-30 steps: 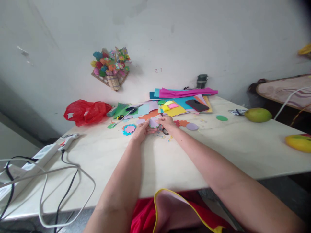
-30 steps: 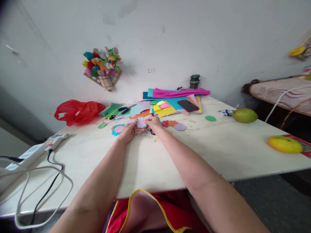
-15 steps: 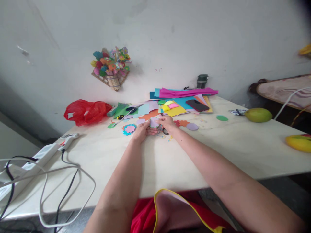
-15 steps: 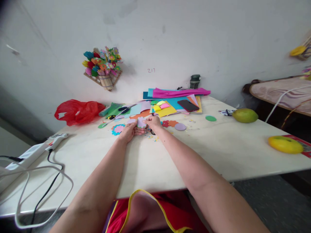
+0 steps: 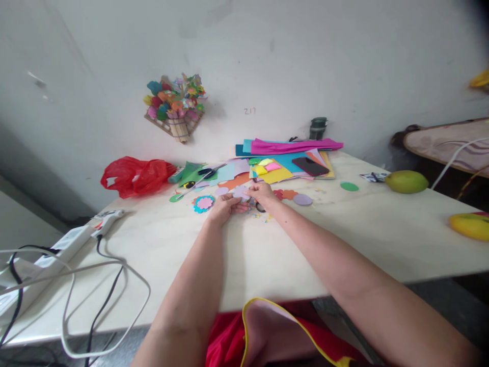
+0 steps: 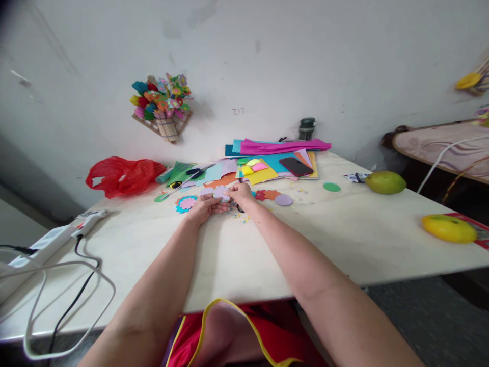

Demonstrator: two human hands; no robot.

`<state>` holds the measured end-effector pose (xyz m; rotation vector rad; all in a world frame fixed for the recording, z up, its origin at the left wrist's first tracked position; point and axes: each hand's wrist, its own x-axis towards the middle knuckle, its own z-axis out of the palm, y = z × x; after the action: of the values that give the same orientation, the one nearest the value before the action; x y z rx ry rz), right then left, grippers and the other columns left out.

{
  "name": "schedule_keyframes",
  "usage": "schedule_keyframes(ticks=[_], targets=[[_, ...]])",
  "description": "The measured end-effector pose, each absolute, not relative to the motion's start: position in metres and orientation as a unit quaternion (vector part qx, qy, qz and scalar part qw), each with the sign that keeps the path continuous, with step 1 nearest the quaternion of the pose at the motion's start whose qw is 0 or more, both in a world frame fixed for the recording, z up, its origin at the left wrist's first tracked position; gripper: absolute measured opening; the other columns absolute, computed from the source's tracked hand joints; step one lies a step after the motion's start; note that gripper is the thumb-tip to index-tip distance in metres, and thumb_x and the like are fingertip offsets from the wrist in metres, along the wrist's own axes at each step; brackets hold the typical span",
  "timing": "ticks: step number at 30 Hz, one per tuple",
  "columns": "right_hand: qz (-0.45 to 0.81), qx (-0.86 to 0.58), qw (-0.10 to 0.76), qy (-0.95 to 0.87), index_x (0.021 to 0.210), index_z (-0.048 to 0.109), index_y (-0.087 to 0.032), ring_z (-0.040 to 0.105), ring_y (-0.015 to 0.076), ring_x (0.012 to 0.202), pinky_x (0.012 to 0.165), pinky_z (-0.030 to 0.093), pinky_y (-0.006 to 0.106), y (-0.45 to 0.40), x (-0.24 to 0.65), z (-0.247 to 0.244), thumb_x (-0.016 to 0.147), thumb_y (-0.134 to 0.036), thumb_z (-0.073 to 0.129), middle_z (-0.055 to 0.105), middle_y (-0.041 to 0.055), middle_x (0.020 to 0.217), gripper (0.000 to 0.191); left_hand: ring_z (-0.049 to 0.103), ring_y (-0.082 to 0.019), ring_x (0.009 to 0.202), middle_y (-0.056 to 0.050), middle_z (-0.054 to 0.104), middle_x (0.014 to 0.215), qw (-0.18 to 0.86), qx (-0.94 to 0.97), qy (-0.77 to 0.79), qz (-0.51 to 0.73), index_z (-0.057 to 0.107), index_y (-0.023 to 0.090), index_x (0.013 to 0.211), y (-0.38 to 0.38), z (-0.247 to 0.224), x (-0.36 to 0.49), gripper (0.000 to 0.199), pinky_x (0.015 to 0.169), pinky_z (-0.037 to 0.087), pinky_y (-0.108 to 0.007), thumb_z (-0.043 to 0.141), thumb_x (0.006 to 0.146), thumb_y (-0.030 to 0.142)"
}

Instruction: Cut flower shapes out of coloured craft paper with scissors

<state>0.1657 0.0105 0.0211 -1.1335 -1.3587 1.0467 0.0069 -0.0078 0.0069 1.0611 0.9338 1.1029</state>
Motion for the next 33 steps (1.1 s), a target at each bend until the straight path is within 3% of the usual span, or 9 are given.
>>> schedule_keyframes(ticks=[4, 11, 15, 25, 33], targets=[[0.441, -0.466, 0.523, -0.561, 0.050, 0.050, -0.019, 0.039, 0.0068, 0.042, 0.043, 0.032, 0.022, 0.0106, 0.1667, 0.0207, 0.063, -0.021, 0.076, 0.045, -0.0075, 0.047, 0.029, 0.075, -0.023, 0.062, -0.016, 0.076, 0.073, 0.631, 0.474, 0.396, 0.469, 0.065, 0.007, 0.080, -0.0084, 0.0078, 0.0065, 0.005, 0.057, 0.060, -0.025, 0.071, 0.079, 0.008], [0.513, -0.400, 0.556, -0.518, 0.058, 0.058, -0.017, 0.045, 0.0091, 0.046, 0.038, 0.034, 0.021, 0.0113, 0.1718, 0.0188, 0.073, -0.042, 0.068, 0.054, -0.0017, 0.055, 0.031, 0.076, -0.023, 0.066, -0.017, 0.077, 0.078, 0.632, 0.490, 0.380, 0.465, 0.067, 0.007, 0.084, -0.0071, 0.0053, 0.0048, 0.004, 0.058, 0.060, -0.024, 0.069, 0.080, 0.009], [0.520, -0.390, 0.554, -0.520, 0.058, 0.059, -0.017, 0.050, 0.0113, 0.050, 0.037, 0.032, 0.021, 0.0140, 0.1734, 0.0173, 0.069, -0.039, 0.067, 0.058, 0.0007, 0.056, 0.026, 0.077, -0.025, 0.071, -0.020, 0.078, 0.082, 0.632, 0.488, 0.384, 0.464, 0.067, 0.006, 0.088, -0.0070, 0.0048, 0.0042, 0.007, 0.059, 0.060, -0.025, 0.067, 0.081, 0.008], [0.468, -0.430, 0.518, -0.572, 0.054, 0.058, -0.017, 0.037, 0.0074, 0.041, 0.039, 0.027, 0.022, 0.0167, 0.1753, 0.0156, 0.069, -0.035, 0.071, 0.047, -0.0051, 0.047, 0.027, 0.077, -0.027, 0.070, -0.021, 0.077, 0.081, 0.625, 0.486, 0.396, 0.466, 0.066, 0.006, 0.082, -0.0071, 0.0059, 0.0048, 0.006, 0.059, 0.060, -0.027, 0.062, 0.077, 0.006], [0.471, -0.418, 0.525, -0.572, 0.058, 0.063, -0.016, 0.040, 0.0072, 0.045, 0.043, 0.032, 0.022, 0.0139, 0.1736, 0.0189, 0.062, -0.026, 0.073, 0.054, -0.0049, 0.051, 0.014, 0.077, -0.027, 0.070, -0.020, 0.077, 0.079, 0.625, 0.484, 0.394, 0.469, 0.066, 0.007, 0.083, -0.0078, 0.0066, 0.0053, 0.010, 0.059, 0.060, -0.027, 0.063, 0.074, 0.006]])
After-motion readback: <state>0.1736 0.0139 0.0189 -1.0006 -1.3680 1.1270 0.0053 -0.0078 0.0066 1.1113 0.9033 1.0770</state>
